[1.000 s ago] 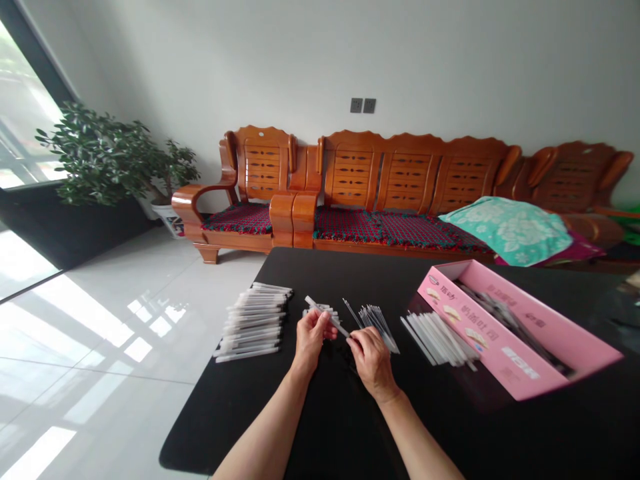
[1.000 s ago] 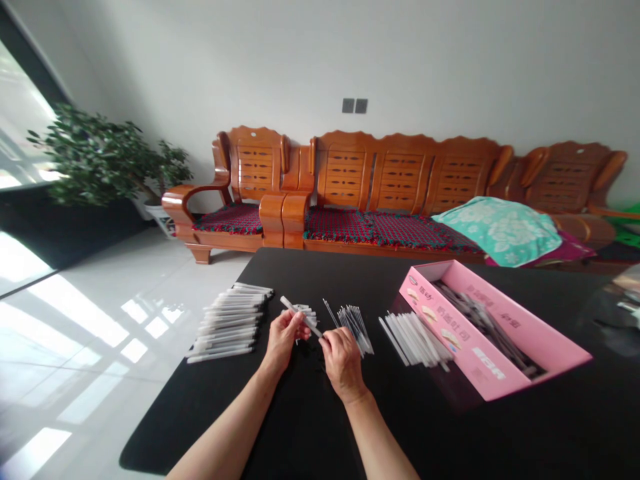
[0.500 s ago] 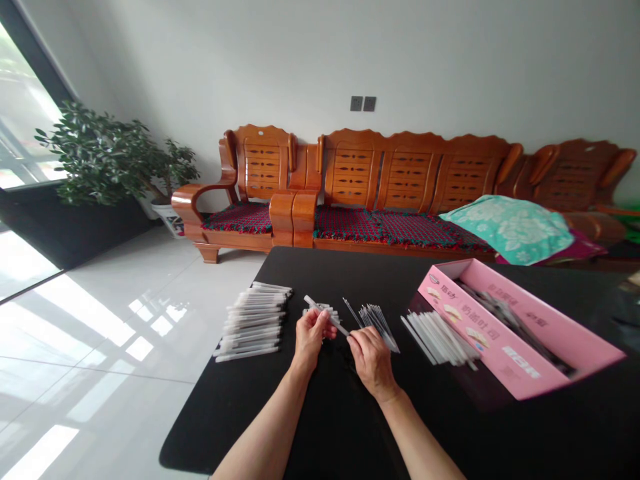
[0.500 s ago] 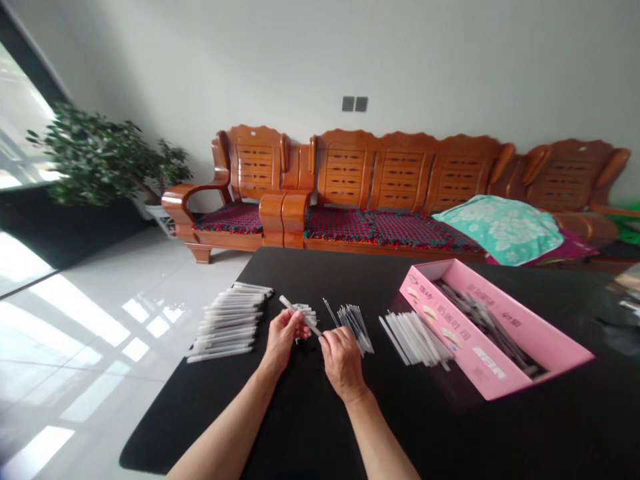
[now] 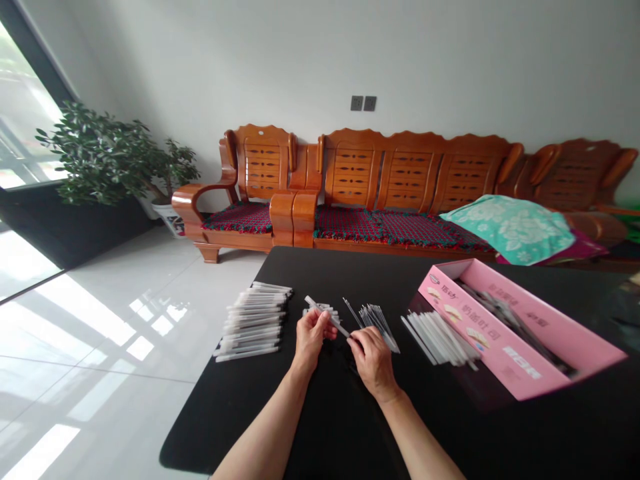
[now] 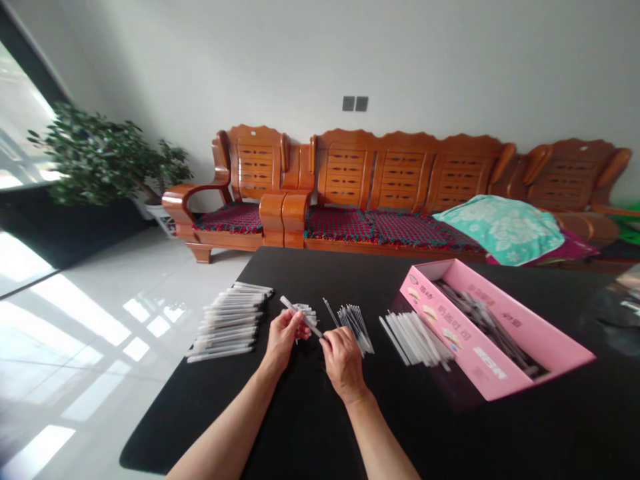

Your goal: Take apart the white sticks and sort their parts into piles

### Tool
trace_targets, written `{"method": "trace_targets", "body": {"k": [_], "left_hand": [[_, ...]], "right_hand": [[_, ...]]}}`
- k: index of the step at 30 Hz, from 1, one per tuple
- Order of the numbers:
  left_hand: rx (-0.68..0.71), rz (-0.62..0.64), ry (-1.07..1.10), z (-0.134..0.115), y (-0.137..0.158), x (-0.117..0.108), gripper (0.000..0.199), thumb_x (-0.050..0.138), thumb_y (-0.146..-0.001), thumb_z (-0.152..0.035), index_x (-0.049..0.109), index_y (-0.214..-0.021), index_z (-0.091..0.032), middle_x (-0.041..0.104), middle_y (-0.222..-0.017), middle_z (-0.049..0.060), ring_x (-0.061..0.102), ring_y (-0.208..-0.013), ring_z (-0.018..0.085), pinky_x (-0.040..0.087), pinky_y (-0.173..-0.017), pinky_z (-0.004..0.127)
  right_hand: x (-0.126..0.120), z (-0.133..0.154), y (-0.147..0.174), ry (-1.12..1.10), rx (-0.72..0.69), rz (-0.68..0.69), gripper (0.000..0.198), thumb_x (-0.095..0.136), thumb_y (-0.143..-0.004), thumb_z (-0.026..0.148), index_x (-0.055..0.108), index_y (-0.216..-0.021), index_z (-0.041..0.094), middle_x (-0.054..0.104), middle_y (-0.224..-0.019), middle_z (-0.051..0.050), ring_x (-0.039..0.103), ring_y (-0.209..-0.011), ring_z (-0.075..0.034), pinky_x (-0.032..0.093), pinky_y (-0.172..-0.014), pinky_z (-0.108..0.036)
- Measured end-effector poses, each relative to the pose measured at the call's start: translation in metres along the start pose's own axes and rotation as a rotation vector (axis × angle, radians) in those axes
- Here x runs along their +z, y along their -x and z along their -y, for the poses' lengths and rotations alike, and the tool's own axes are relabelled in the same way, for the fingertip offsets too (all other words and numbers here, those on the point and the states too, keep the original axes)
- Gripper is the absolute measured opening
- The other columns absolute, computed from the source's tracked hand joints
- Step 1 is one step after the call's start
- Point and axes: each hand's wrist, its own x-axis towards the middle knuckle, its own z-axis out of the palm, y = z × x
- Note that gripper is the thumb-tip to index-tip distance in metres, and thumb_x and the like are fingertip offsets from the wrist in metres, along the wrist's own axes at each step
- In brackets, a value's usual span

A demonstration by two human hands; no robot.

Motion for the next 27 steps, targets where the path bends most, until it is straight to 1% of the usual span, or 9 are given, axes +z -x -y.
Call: {"method": "trace_targets", "body": {"k": [3, 6, 8, 11, 16, 20, 27], "left_hand": [[-0.002, -0.001, -0.004, 0.0001, 0.0002, 0.0001, 0.039, 0.074, -0.074, -0.049, 0.059, -0.072, -0.012, 0.064, -0.057, 0.003, 0.061, -0.048, 0.013, 0.052, -0.047, 0.022], [0.004, 0.001, -0.002, 0.0011, -0.0004, -0.0010, 0.039, 0.074, -0.074, -0.049, 0.060, -0.073, -0.012, 0.064, -0.057, 0.003, 0.061, -0.049, 0.013, 0.052, -0.047, 0.022], [0.004, 0.000, -0.003, 0.0019, -0.0011, -0.0019, 0.039, 0.074, -0.075, -0.049, 0.060, -0.074, -0.013, 0.064, -0.057, 0.003, 0.062, -0.049, 0.013, 0.052, -0.048, 0.022], [-0.004, -0.003, -0.004, 0.0026, -0.0015, -0.0024, 0.039, 0.074, -0.074, -0.049, 0.059, -0.073, -0.013, 0.064, -0.057, 0.003, 0.062, -0.049, 0.013, 0.052, -0.047, 0.022], [-0.008, 0.003, 0.005, 0.0021, -0.0008, -0.0015, 0.039, 0.075, -0.073, -0.049, 0.059, -0.072, -0.013, 0.064, -0.057, 0.003, 0.062, -0.049, 0.013, 0.052, -0.047, 0.023], [0.005, -0.001, -0.007, 0.0028, -0.0013, -0.0026, 0.040, 0.074, -0.073, -0.050, 0.060, -0.073, -0.013, 0.064, -0.058, 0.003, 0.062, -0.049, 0.013, 0.052, -0.046, 0.022], [0.018, -0.073, 0.011, -0.0012, -0.0036, -0.0057, 0.041, 0.075, -0.072, -0.051, 0.061, -0.074, -0.013, 0.064, -0.057, 0.002, 0.061, -0.049, 0.013, 0.052, -0.048, 0.023]], "right_hand": [[-0.0009, 0.0005, -0.0002, -0.005, 0.018, -0.010, 0.009, 0.052, -0.093, 0.018, 0.057, -0.085, 0.019, 0.059, -0.078, -0.005, 0.054, -0.079, -0.020, 0.045, -0.072, -0.034], [-0.0023, 0.0011, -0.0005, -0.015, 0.030, 0.010, 0.005, 0.055, -0.093, 0.021, 0.058, -0.089, 0.019, 0.060, -0.080, -0.005, 0.054, -0.080, -0.021, 0.045, -0.074, -0.035], [-0.0023, 0.0010, -0.0005, -0.019, 0.019, 0.035, 0.009, 0.051, -0.094, 0.020, 0.059, -0.091, 0.019, 0.061, -0.082, -0.006, 0.055, -0.082, -0.021, 0.045, -0.075, -0.035], [-0.0010, 0.0000, 0.0002, -0.018, 0.006, 0.045, 0.015, 0.046, -0.096, 0.017, 0.059, -0.087, 0.019, 0.061, -0.080, -0.006, 0.055, -0.081, -0.021, 0.045, -0.074, -0.034], [0.0001, -0.0013, 0.0015, -0.014, 0.030, 0.040, 0.007, 0.054, -0.094, 0.022, 0.058, -0.089, 0.019, 0.060, -0.079, -0.005, 0.054, -0.080, -0.021, 0.045, -0.073, -0.034], [0.0000, -0.0008, 0.0012, -0.018, 0.006, 0.049, 0.012, 0.049, -0.095, 0.017, 0.059, -0.088, 0.019, 0.061, -0.080, -0.005, 0.055, -0.081, -0.021, 0.045, -0.075, -0.034], [-0.0029, -0.0016, 0.0009, -0.016, 0.022, 0.012, 0.010, 0.052, -0.092, 0.015, 0.058, -0.085, 0.019, 0.059, -0.078, -0.005, 0.054, -0.079, -0.020, 0.046, -0.073, -0.033]]}}
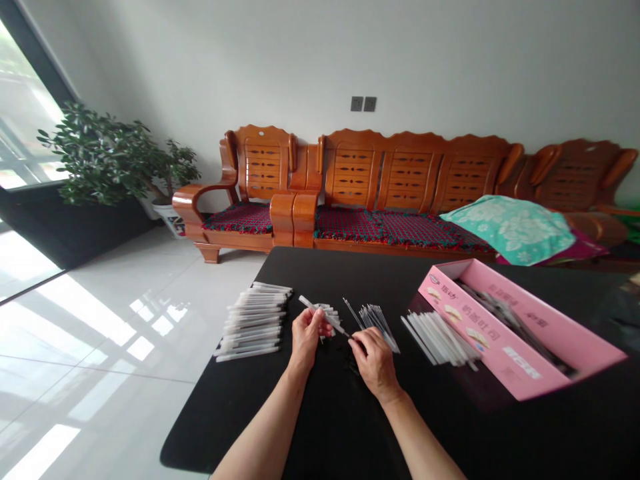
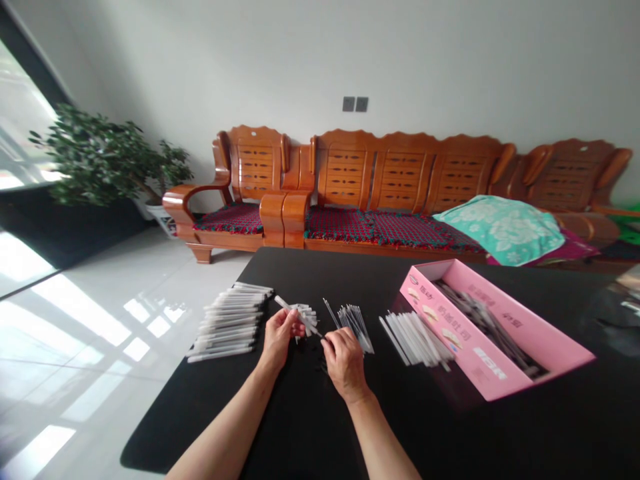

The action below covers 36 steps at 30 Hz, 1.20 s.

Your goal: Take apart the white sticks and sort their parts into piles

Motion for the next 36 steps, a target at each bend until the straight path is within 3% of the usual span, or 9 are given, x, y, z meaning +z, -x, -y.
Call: {"method": "trace_targets", "body": {"k": [9, 15, 18, 22, 26, 29, 33, 36], "left_hand": [[0.047, -0.064, -0.005, -0.006, -0.002, -0.005, 0.041, 0.075, -0.071, -0.052, 0.060, -0.070, -0.014, 0.062, -0.056, -0.001, 0.061, -0.049, 0.014, 0.051, -0.048, 0.024], [0.019, 0.045, -0.029, -0.002, 0.004, 0.002, 0.039, 0.073, -0.075, -0.050, 0.061, -0.075, -0.013, 0.064, -0.059, 0.001, 0.061, -0.050, 0.014, 0.051, -0.048, 0.024], [0.015, 0.080, -0.041, -0.001, 0.005, 0.003, 0.038, 0.072, -0.076, -0.049, 0.061, -0.074, -0.013, 0.064, -0.059, 0.002, 0.061, -0.050, 0.014, 0.051, -0.047, 0.024], [0.106, -0.103, 0.000, -0.008, -0.003, -0.007, 0.037, 0.072, -0.076, -0.049, 0.060, -0.077, -0.014, 0.064, -0.060, 0.000, 0.063, -0.053, 0.014, 0.052, -0.051, 0.024], [0.159, -0.290, 0.075, -0.014, -0.011, -0.019, 0.038, 0.072, -0.075, -0.050, 0.061, -0.084, -0.015, 0.064, -0.062, -0.001, 0.063, -0.057, 0.014, 0.053, -0.056, 0.024], [0.140, -0.228, 0.061, -0.012, -0.010, -0.018, 0.037, 0.073, -0.074, -0.049, 0.063, -0.083, -0.014, 0.064, -0.064, -0.001, 0.063, -0.057, 0.013, 0.052, -0.056, 0.023], [0.076, -0.048, 0.021, -0.008, -0.006, -0.012, 0.038, 0.075, -0.071, -0.050, 0.066, -0.080, -0.014, 0.063, -0.064, 0.000, 0.062, -0.057, 0.013, 0.051, -0.054, 0.023], [0.035, 0.064, 0.015, -0.011, -0.002, -0.007, 0.039, 0.075, -0.072, -0.049, 0.068, -0.083, -0.013, 0.062, -0.063, 0.001, 0.061, -0.057, 0.013, 0.051, -0.054, 0.023]], "right_hand": [[-0.009, 0.005, -0.001, -0.009, -0.019, 0.102, 0.008, 0.057, -0.084, 0.014, 0.057, -0.079, 0.020, 0.059, -0.091, -0.008, 0.053, -0.091, -0.023, 0.047, -0.080, -0.039], [-0.008, 0.006, -0.002, -0.038, -0.008, 0.052, 0.006, 0.055, -0.090, 0.020, 0.059, -0.095, 0.018, 0.060, -0.094, -0.008, 0.053, -0.092, -0.023, 0.047, -0.084, -0.041], [-0.008, 0.006, -0.003, -0.055, -0.039, 0.047, 0.014, 0.048, -0.093, 0.015, 0.061, -0.090, 0.019, 0.061, -0.090, -0.007, 0.053, -0.090, -0.021, 0.047, -0.082, -0.039], [-0.013, -0.004, -0.003, -0.035, -0.019, -0.012, 0.016, 0.048, -0.094, 0.015, 0.062, -0.086, 0.019, 0.062, -0.088, -0.007, 0.054, -0.088, -0.021, 0.047, -0.082, -0.039], [-0.025, -0.035, 0.003, 0.100, 0.062, -0.174, 0.013, 0.053, -0.092, 0.021, 0.064, -0.085, 0.019, 0.063, -0.088, -0.008, 0.055, -0.086, -0.022, 0.047, -0.080, -0.038], [-0.033, -0.061, 0.013, 0.280, 0.161, -0.269, 0.017, 0.054, -0.090, 0.023, 0.064, -0.076, 0.019, 0.063, -0.081, -0.008, 0.054, -0.078, -0.022, 0.045, -0.076, -0.038], [-0.040, -0.081, 0.024, 0.442, 0.231, -0.206, 0.025, 0.052, -0.088, 0.022, 0.061, -0.065, 0.020, 0.059, -0.069, -0.007, 0.051, -0.070, -0.022, 0.042, -0.071, -0.038], [-0.040, -0.076, 0.021, 0.458, 0.245, -0.185, 0.025, 0.052, -0.089, 0.026, 0.061, -0.066, 0.019, 0.059, -0.068, -0.008, 0.051, -0.069, -0.023, 0.042, -0.071, -0.039]]}}
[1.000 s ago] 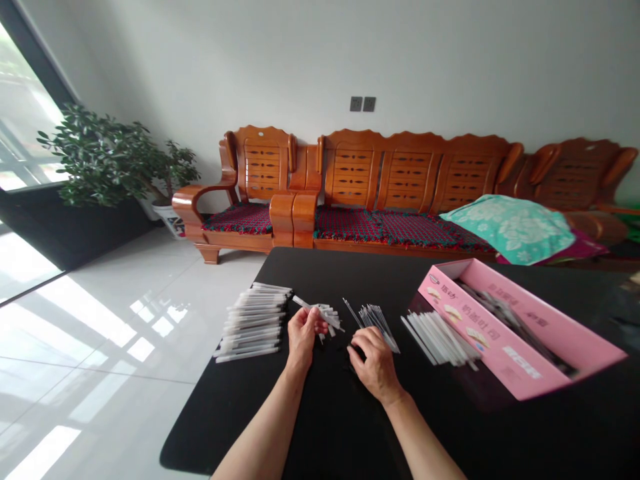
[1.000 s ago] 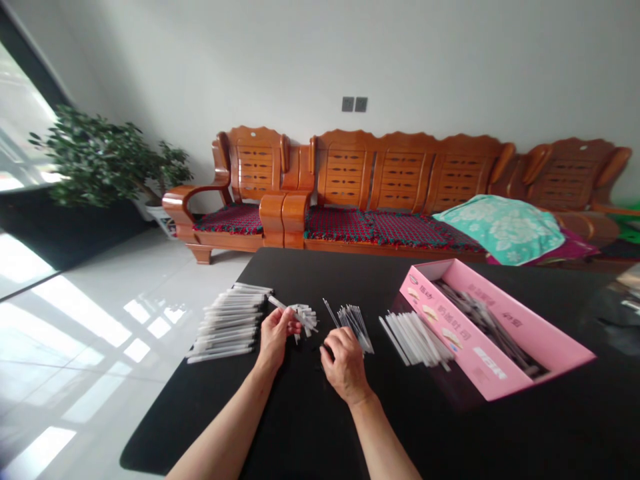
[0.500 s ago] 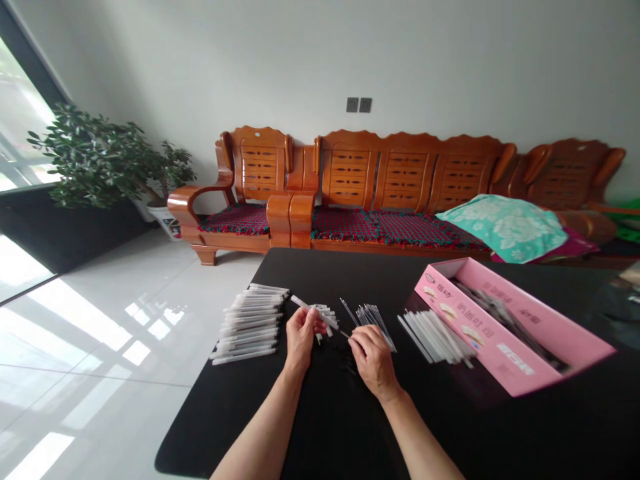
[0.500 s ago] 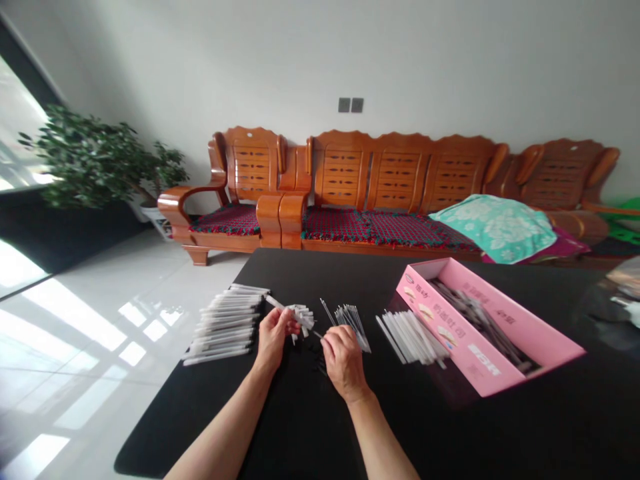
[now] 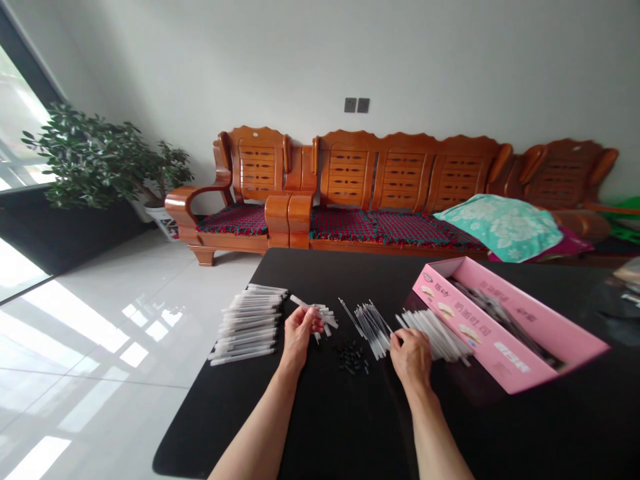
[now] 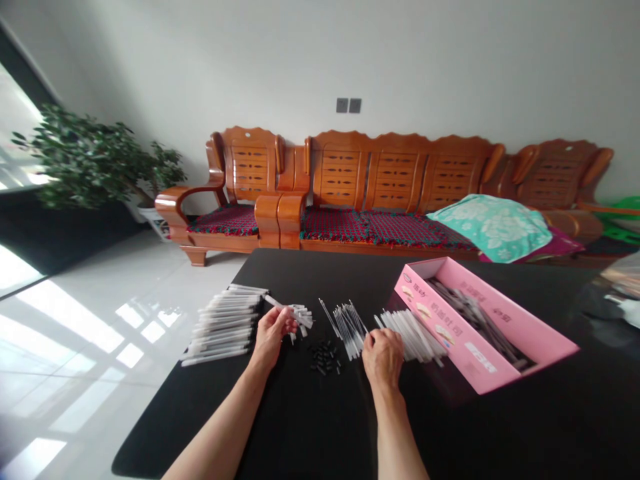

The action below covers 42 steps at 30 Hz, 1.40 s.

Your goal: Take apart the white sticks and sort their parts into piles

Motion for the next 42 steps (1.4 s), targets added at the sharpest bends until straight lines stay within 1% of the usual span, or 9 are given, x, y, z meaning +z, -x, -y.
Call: {"method": "trace_targets", "body": {"k": [4, 7, 10, 13, 16, 25, 33, 39, 42], "left_hand": [[-0.048, 0.211, -0.041, -0.005, 0.010, 0.010, 0.034, 0.073, -0.076, -0.045, 0.072, -0.087, -0.013, 0.061, -0.061, 0.002, 0.057, -0.053, 0.012, 0.048, -0.051, 0.022], [-0.076, 0.342, -0.108, -0.007, 0.016, 0.018, 0.032, 0.072, -0.077, -0.044, 0.075, -0.087, -0.014, 0.061, -0.060, 0.003, 0.054, -0.051, 0.012, 0.045, -0.048, 0.022], [-0.079, 0.351, -0.117, -0.007, 0.017, 0.020, 0.032, 0.074, -0.076, -0.042, 0.076, -0.092, -0.014, 0.061, -0.064, 0.003, 0.052, -0.052, 0.011, 0.042, -0.048, 0.021], [-0.052, 0.272, -0.044, -0.007, 0.011, 0.015, 0.038, 0.074, -0.077, -0.041, 0.073, -0.105, -0.016, 0.060, -0.066, 0.001, 0.050, -0.053, 0.009, 0.041, -0.049, 0.020], [-0.045, 0.226, 0.032, -0.007, 0.007, 0.010, 0.033, 0.071, -0.079, -0.043, 0.073, -0.096, -0.015, 0.060, -0.067, 0.001, 0.050, -0.053, 0.008, 0.041, -0.050, 0.019], [-0.086, 0.286, 0.014, -0.006, 0.012, 0.015, 0.031, 0.072, -0.078, -0.042, 0.075, -0.093, -0.015, 0.063, -0.069, 0.003, 0.056, -0.056, 0.010, 0.045, -0.051, 0.021], [-0.072, 0.156, 0.019, 0.001, 0.009, 0.013, 0.031, 0.074, -0.076, -0.041, 0.075, -0.086, -0.011, 0.061, -0.060, 0.003, 0.053, -0.051, 0.009, 0.044, -0.051, 0.020], [-0.082, 0.222, 0.063, 0.002, 0.005, 0.009, 0.029, 0.074, -0.078, -0.038, 0.075, -0.087, -0.010, 0.061, -0.061, 0.002, 0.052, -0.053, 0.008, 0.042, -0.051, 0.019], [-0.085, 0.184, 0.080, 0.002, 0.005, 0.008, 0.029, 0.074, -0.077, -0.038, 0.075, -0.087, -0.010, 0.060, -0.059, 0.001, 0.051, -0.051, 0.007, 0.041, -0.051, 0.018]], "right_hand": [[-0.006, 0.042, -0.006, -0.236, -0.056, -0.043, 0.021, 0.051, -0.093, 0.030, 0.065, -0.097, 0.015, 0.066, -0.088, -0.012, 0.057, -0.085, -0.026, 0.046, -0.081, -0.041], [-0.007, 0.080, -0.003, -0.456, -0.128, 0.119, 0.024, 0.047, -0.097, 0.027, 0.062, -0.113, 0.017, 0.066, -0.089, -0.009, 0.060, -0.085, -0.022, 0.049, -0.079, -0.037], [-0.005, 0.101, 0.003, -0.498, -0.162, 0.198, 0.025, 0.044, -0.097, 0.024, 0.062, -0.113, 0.018, 0.067, -0.086, -0.007, 0.062, -0.080, -0.020, 0.049, -0.073, -0.032], [-0.004, 0.103, 0.006, -0.477, -0.168, 0.206, 0.023, 0.043, -0.097, 0.023, 0.065, -0.103, 0.018, 0.067, -0.081, -0.006, 0.063, -0.076, -0.019, 0.048, -0.071, -0.029], [-0.006, 0.100, 0.007, -0.490, -0.161, 0.245, 0.022, 0.045, -0.096, 0.025, 0.065, -0.098, 0.018, 0.068, -0.081, -0.006, 0.063, -0.077, -0.019, 0.047, -0.072, -0.028], [-0.012, 0.106, 0.006, -0.627, -0.057, 0.439, 0.033, 0.034, -0.101, 0.030, 0.061, -0.086, 0.018, 0.065, -0.066, -0.001, 0.059, -0.056, -0.013, 0.034, -0.054, -0.022], [-0.003, 0.107, 0.009, -0.318, -0.237, 0.246, 0.035, 0.036, -0.100, 0.025, 0.056, -0.073, 0.017, 0.059, -0.060, -0.004, 0.056, -0.060, -0.015, 0.030, -0.060, -0.026], [-0.014, 0.110, -0.001, -0.475, -0.117, 0.485, 0.037, 0.032, -0.103, 0.031, 0.061, -0.084, 0.017, 0.061, -0.061, 0.001, 0.054, -0.054, -0.011, 0.027, -0.054, -0.024], [-0.013, 0.113, -0.002, -0.398, -0.169, 0.433, 0.039, 0.033, -0.103, 0.029, 0.059, -0.077, 0.017, 0.059, -0.060, 0.000, 0.052, -0.055, -0.011, 0.027, -0.056, -0.025]]}}
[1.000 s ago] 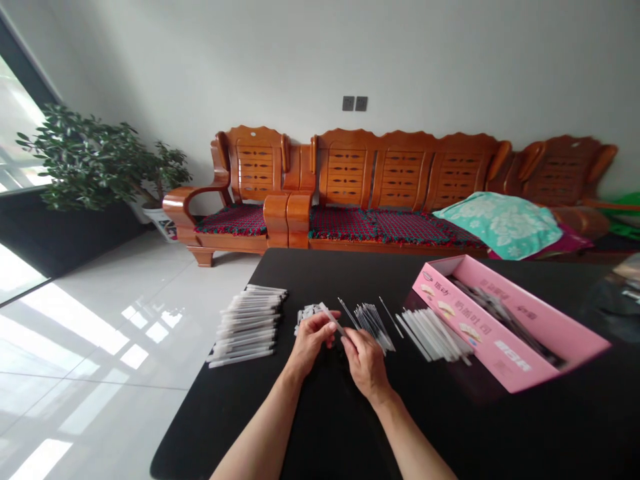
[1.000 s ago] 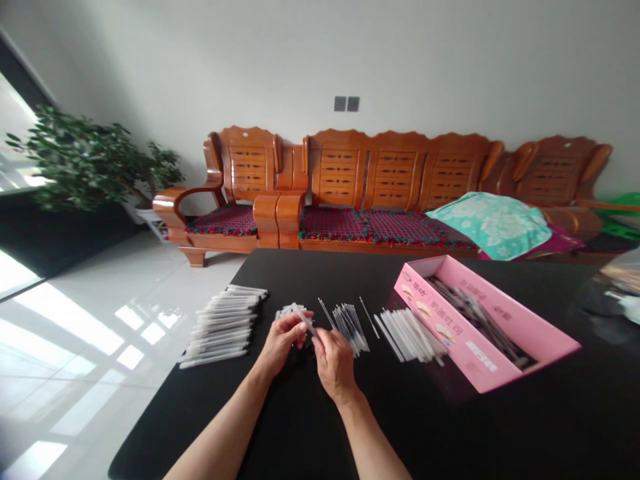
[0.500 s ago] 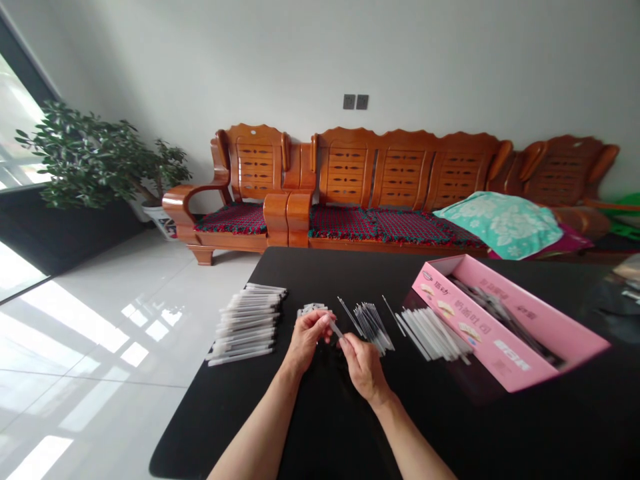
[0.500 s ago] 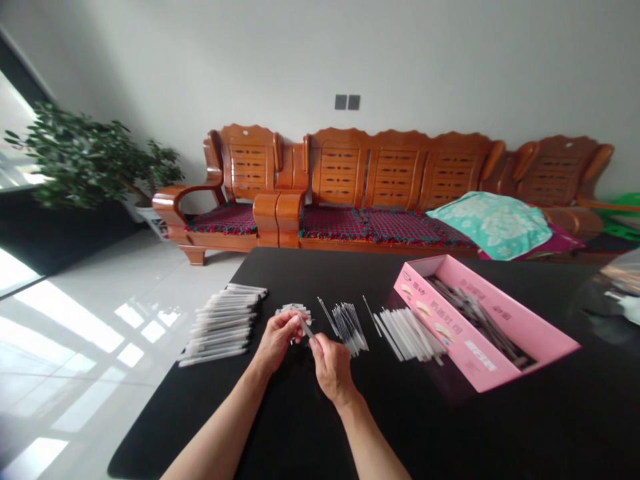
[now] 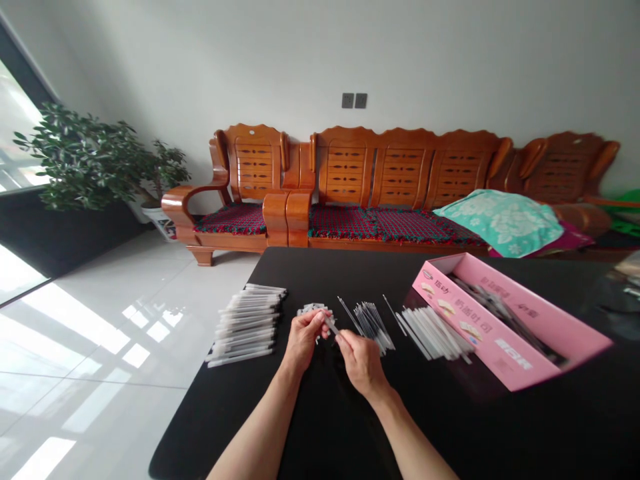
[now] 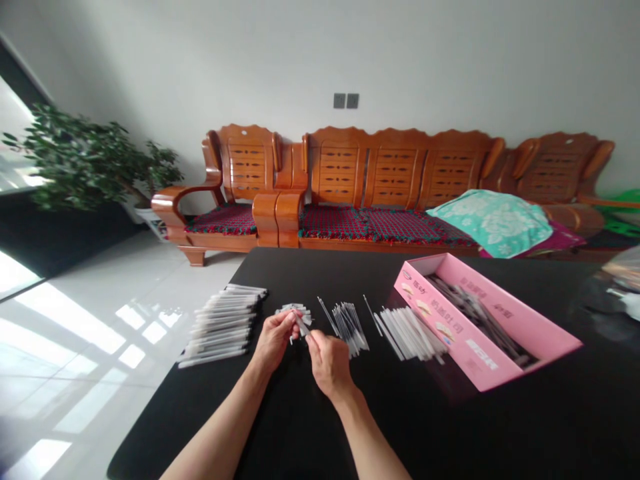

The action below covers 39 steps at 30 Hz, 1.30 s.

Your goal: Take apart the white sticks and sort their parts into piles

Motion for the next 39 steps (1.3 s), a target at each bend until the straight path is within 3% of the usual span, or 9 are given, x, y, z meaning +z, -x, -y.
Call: {"method": "trace_targets", "body": {"k": [6, 9, 13, 16, 24, 29, 32, 35, 39], "left_hand": [[0.027, -0.107, -0.001, 0.000, 0.000, 0.001, 0.029, 0.075, -0.077, -0.037, 0.075, -0.086, -0.009, 0.060, -0.057, 0.000, 0.051, -0.050, 0.007, 0.042, -0.052, 0.019], [0.007, -0.078, 0.026, -0.004, -0.001, -0.002, 0.030, 0.075, -0.076, -0.037, 0.074, -0.085, -0.009, 0.060, -0.057, 0.000, 0.051, -0.050, 0.007, 0.041, -0.051, 0.018], [-0.009, 0.014, 0.083, -0.008, 0.000, -0.004, 0.029, 0.076, -0.076, -0.037, 0.073, -0.085, -0.009, 0.059, -0.056, 0.000, 0.048, -0.047, 0.006, 0.039, -0.047, 0.017], [-0.006, 0.019, 0.084, -0.008, 0.001, 0.000, 0.029, 0.076, -0.075, -0.037, 0.073, -0.083, -0.008, 0.058, -0.055, 0.000, 0.046, -0.046, 0.005, 0.037, -0.045, 0.017], [0.118, -0.225, 0.091, -0.012, -0.005, -0.006, 0.032, 0.078, -0.071, -0.041, 0.073, -0.080, -0.011, 0.059, -0.059, -0.001, 0.049, -0.049, 0.005, 0.040, -0.050, 0.016], [0.149, -0.187, -0.230, -0.010, -0.006, -0.012, 0.035, 0.068, -0.079, -0.043, 0.074, -0.092, -0.011, 0.061, -0.060, 0.000, 0.053, -0.051, 0.009, 0.044, -0.053, 0.021], [0.169, -0.345, -0.484, -0.007, -0.006, -0.019, 0.037, 0.065, -0.080, -0.044, 0.073, -0.098, -0.013, 0.062, -0.058, 0.000, 0.054, -0.048, 0.011, 0.043, -0.048, 0.022], [0.148, -0.447, -0.710, -0.005, -0.008, -0.028, 0.035, 0.062, -0.081, -0.044, 0.072, -0.098, -0.015, 0.064, -0.062, 0.001, 0.056, -0.047, 0.013, 0.043, -0.045, 0.022], [0.172, -0.409, -0.960, -0.001, -0.010, -0.032, 0.028, 0.060, -0.082, -0.038, 0.074, -0.095, -0.017, 0.067, -0.070, 0.003, 0.060, -0.054, 0.015, 0.046, -0.053, 0.024]], "right_hand": [[0.013, 0.002, -0.003, 0.226, -0.091, -0.157, 0.034, 0.038, -0.100, 0.024, 0.063, -0.079, 0.015, 0.060, -0.062, -0.005, 0.053, -0.062, -0.015, 0.029, -0.062, -0.028], [0.006, 0.008, -0.007, -0.084, 0.076, -0.057, 0.034, 0.039, -0.100, 0.033, 0.065, -0.084, 0.015, 0.060, -0.063, -0.003, 0.051, -0.059, -0.013, 0.029, -0.058, -0.026], [-0.006, 0.014, -0.010, -0.742, 0.361, 0.253, 0.043, 0.038, -0.097, 0.049, 0.063, -0.089, 0.016, 0.041, -0.047, 0.006, 0.033, -0.041, -0.009, 0.024, -0.045, -0.023], [-0.010, 0.015, -0.009, -0.912, 0.426, 0.343, 0.046, 0.034, -0.097, 0.052, 0.061, -0.091, 0.015, 0.026, -0.044, 0.011, 0.020, -0.037, -0.008, 0.021, -0.041, -0.023], [-0.006, 0.001, 0.011, 0.177, -0.030, -0.117, 0.035, 0.039, -0.099, 0.027, 0.065, -0.080, 0.015, 0.059, -0.059, -0.004, 0.053, -0.057, -0.014, 0.030, -0.058, -0.026], [-0.020, -0.025, 0.021, 0.254, 0.082, -0.243, 0.031, 0.039, -0.100, 0.031, 0.067, -0.097, 0.017, 0.068, -0.072, -0.005, 0.061, -0.063, -0.015, 0.036, -0.062, -0.024], [-0.047, -0.058, 0.020, 0.482, 0.178, -0.300, 0.033, 0.040, -0.099, 0.033, 0.068, -0.093, 0.017, 0.068, -0.074, -0.007, 0.061, -0.068, -0.018, 0.036, -0.064, -0.027], [-0.075, -0.103, 0.023, 0.776, 0.292, -0.232, 0.030, 0.045, -0.095, 0.029, 0.067, -0.079, 0.017, 0.064, -0.068, -0.008, 0.058, -0.067, -0.020, 0.033, -0.063, -0.030], [-0.096, -0.149, 0.031, 0.947, 0.371, -0.177, 0.022, 0.051, -0.090, 0.027, 0.068, -0.081, 0.015, 0.066, -0.076, -0.010, 0.057, -0.072, -0.022, 0.035, -0.070, -0.032]]}}
